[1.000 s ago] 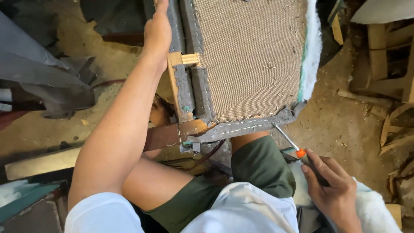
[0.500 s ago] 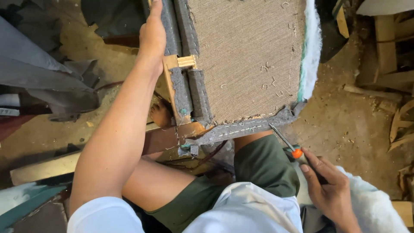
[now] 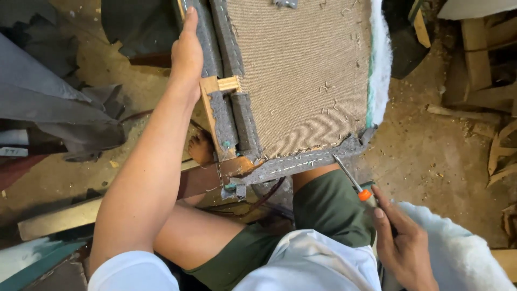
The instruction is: Removing staples from a wooden chair frame using a screwdriver as a prying tool to strip the old upholstery.
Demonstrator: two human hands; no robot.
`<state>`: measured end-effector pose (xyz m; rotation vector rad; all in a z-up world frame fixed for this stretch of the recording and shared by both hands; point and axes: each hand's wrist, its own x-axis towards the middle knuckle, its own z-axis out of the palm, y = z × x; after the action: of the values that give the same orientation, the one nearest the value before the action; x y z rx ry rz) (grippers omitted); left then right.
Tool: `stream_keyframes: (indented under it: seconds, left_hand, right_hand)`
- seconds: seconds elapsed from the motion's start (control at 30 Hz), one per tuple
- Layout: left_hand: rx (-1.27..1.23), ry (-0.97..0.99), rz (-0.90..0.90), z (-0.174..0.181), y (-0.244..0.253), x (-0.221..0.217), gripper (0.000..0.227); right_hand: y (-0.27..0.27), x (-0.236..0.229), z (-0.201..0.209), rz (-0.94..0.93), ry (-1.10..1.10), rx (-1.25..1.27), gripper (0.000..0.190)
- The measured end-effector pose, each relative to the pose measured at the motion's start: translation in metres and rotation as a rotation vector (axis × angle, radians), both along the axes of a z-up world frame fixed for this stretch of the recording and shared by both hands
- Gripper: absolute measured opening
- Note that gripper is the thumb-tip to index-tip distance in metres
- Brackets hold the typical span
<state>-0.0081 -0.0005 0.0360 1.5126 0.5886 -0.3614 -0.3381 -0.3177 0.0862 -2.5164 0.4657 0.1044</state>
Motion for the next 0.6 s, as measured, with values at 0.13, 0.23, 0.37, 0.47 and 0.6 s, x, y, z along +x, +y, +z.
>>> stream_keyframes:
  seconds: [0.13, 0.23, 0.37, 0.47, 0.6]
  left_hand:
    - [0.025, 0.020, -0.005, 0.004, -0.003, -0.001, 0.095]
    - [0.026, 0.005, -0.009, 0.006, -0.003, -0.003, 0.093]
    - [0.033, 0.021, -0.001, 0.004, -0.002, -0.002, 0.096]
    - [0.044, -0.018, -0.031, 0.008, -0.003, -0.002, 0.086]
    - [0.027, -0.013, -0.013, 0.005, -0.003, 0.000, 0.093]
  right_hand:
    - [-0.009, -0.004, -0.008, -0.255, 0.265, 0.361, 0.037]
    - [-0.017, -0.006, -0.023, -0.286, 0.244, 0.779, 0.028]
    - [-0.024, -0.009, -0.039, -0.659, 0.542, 1.717, 0.046]
    - [-0.039, -0.013, -0.046, -0.707, 0.822, 2.280, 0.030]
    - [-0.047, -0.024, -0.062, -0.595, 0.702, 2.231, 0.027]
